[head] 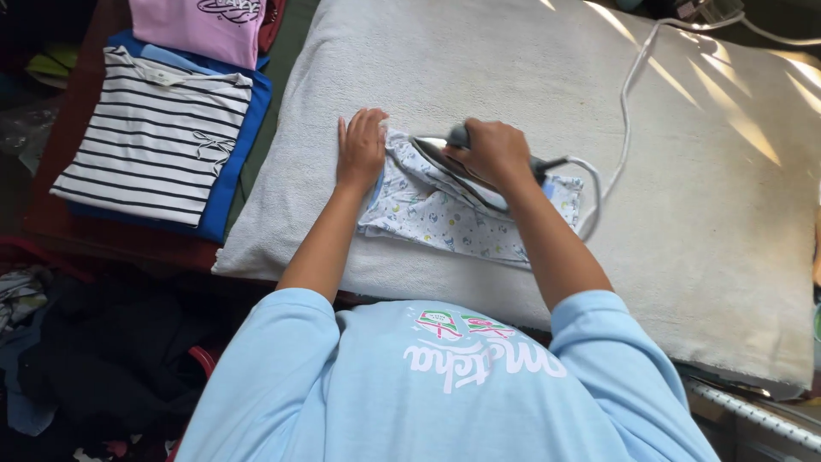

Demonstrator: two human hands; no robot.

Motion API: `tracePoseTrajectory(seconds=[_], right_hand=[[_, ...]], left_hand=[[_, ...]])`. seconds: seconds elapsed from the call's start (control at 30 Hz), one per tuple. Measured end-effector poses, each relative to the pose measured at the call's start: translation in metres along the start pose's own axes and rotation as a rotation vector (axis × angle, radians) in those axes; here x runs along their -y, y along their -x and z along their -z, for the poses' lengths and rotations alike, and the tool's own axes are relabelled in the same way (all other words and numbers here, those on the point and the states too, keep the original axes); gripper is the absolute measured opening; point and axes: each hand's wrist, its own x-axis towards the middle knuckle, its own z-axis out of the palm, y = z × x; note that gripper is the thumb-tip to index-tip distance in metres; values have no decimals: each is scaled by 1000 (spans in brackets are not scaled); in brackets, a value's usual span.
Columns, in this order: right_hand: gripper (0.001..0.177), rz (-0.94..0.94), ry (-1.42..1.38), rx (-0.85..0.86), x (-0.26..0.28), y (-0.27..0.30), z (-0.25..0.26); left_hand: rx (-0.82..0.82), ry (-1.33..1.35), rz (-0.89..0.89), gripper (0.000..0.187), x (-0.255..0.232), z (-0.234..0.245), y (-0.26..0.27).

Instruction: Iron and fold pieces of clothing on a covered surface.

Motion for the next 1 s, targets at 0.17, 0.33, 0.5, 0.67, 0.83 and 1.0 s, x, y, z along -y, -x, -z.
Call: tracePoseTrajectory(seconds=[0.17, 0.33, 0.5, 0.67, 0.83, 1.0], right_hand=[[55, -10, -30, 27, 1, -9, 9], [51, -50, -25, 148, -40, 4, 12], [56, -251, 26, 78, -102, 34, 14], [59, -440, -31, -12, -153, 70, 9], [63, -553, 15, -242, -220, 98, -15], [56, -561, -281, -317, -194, 150, 21]], left_hand=[[29, 96, 27, 39, -29, 36, -2], [78, 57, 7, 44, -31, 44, -3], [124, -119, 110, 63, -99, 63, -18], [323, -121, -147, 65, -155, -8, -8], [464, -111, -169, 76, -152, -9, 19], [213, 30, -475, 66, -160, 19, 40]])
